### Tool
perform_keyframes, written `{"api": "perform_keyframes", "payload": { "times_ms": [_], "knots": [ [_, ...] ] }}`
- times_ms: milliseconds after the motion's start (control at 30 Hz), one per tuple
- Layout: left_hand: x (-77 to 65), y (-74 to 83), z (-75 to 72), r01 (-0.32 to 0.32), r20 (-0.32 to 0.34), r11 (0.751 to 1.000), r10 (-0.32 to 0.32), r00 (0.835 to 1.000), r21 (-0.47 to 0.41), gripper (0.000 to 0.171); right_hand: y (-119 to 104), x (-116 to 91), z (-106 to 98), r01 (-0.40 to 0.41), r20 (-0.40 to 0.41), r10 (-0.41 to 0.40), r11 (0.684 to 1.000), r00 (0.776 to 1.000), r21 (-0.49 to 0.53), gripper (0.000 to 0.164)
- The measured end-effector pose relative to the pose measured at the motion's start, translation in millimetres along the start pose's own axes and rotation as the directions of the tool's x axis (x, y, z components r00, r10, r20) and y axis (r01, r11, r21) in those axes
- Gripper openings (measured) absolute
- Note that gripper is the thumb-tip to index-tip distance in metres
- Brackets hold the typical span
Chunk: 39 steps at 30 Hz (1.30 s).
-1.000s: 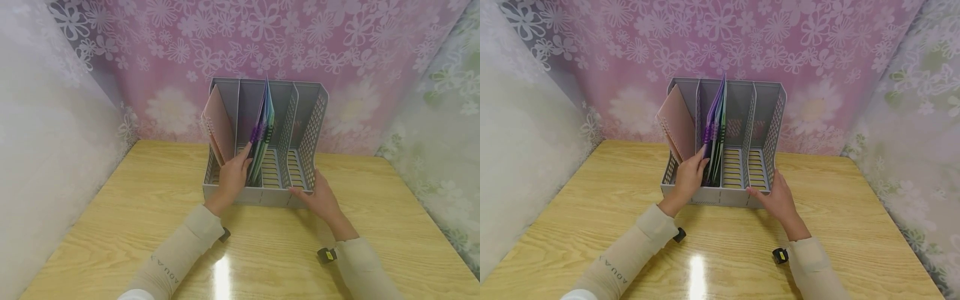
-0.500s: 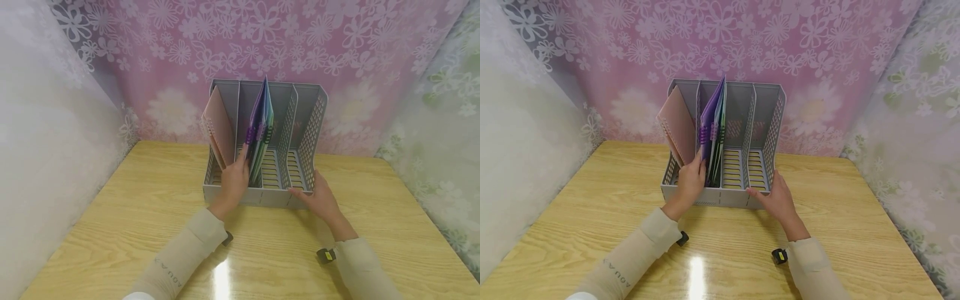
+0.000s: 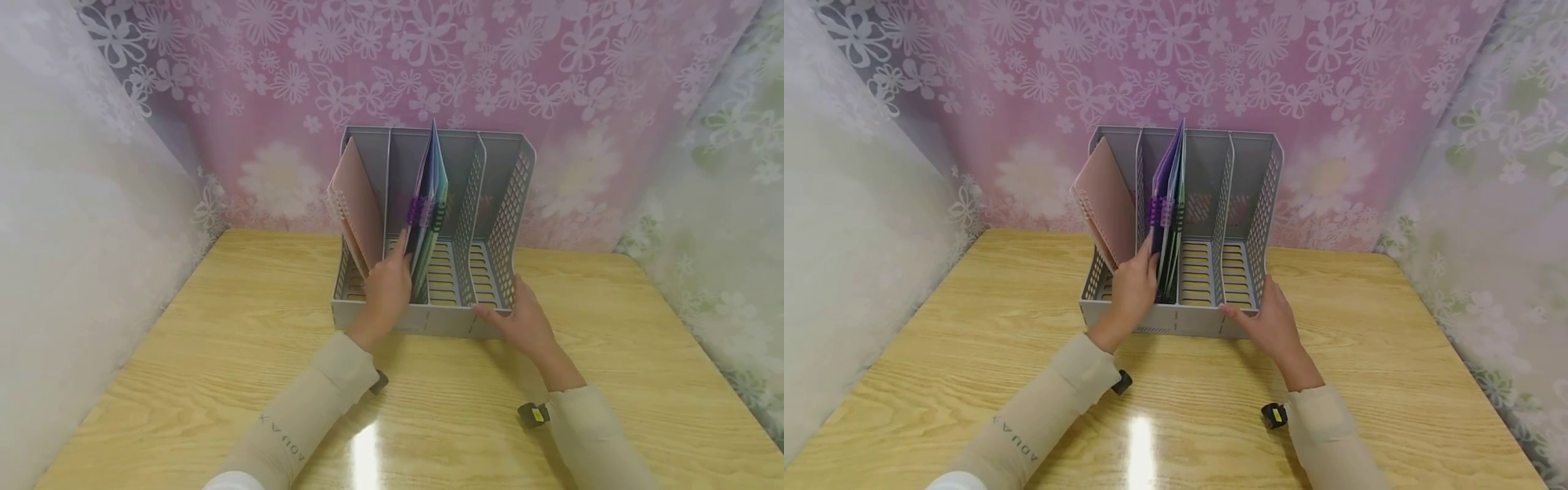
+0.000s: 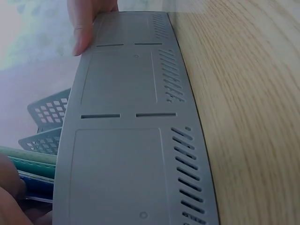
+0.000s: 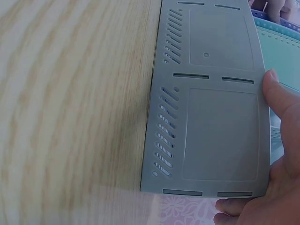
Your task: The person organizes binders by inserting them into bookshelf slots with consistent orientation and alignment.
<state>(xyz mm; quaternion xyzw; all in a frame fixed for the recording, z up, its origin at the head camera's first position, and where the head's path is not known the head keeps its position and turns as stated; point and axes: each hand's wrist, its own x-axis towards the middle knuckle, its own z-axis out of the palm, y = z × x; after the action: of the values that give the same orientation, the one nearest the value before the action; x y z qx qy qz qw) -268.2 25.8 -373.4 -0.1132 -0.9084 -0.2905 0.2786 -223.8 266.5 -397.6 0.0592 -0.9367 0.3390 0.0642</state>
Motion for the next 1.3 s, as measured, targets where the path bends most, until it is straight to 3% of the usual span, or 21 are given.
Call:
{"api": "perform_keyframes", "payload": {
  "times_ms": [133, 333, 633, 933, 1133, 1300],
  "knots": [
    [0.0, 4.3, -1.6, 0.012, 0.078, 1.0, -0.012, 0.997, 0.007, 0.046, 0.4, 0.6, 1.1, -0.002, 0.001, 0.002, 1.0, 1.0, 0.003, 0.1],
    [-3.9, 3.8, -2.8, -0.005, 0.113, 1.0, 0.004, 0.994, 0.01, 0.047, 0.7, -1.2, 1.3, 0.013, 0.003, -0.013, 1.0, 1.0, 0.008, 0.098],
    [-7.2, -1.6, -4.8, -0.042, 0.156, 0.991, 0.062, 0.986, -0.125, 0.047, 0.2, 1.3, -2.7, 0.032, -0.006, -0.032, 0.999, 0.999, 0.015, 0.096],
    [-17.7, -6.0, -6.2, -0.079, 0.173, 0.979, 0.112, 0.978, -0.188, 0.051, 2.7, -4.7, -5.4, 0.057, 0.005, -0.057, 0.998, 0.998, 0.018, 0.096],
    [-20.2, -4.2, -16.5, -0.098, 0.173, 0.962, 0.145, 0.974, -0.253, 0.052, 5.8, -3.9, -8.6, 0.105, -0.009, -0.105, 0.994, 0.994, 0.031, 0.091],
    [-26.5, -12.4, -30.2, -0.131, 0.141, 0.95, 0.176, 0.974, -0.282, 0.052, 4.4, -2.6, -10.1, 0.138, -0.018, -0.137, 0.99, 0.99, 0.034, 0.089]
  ]
}}
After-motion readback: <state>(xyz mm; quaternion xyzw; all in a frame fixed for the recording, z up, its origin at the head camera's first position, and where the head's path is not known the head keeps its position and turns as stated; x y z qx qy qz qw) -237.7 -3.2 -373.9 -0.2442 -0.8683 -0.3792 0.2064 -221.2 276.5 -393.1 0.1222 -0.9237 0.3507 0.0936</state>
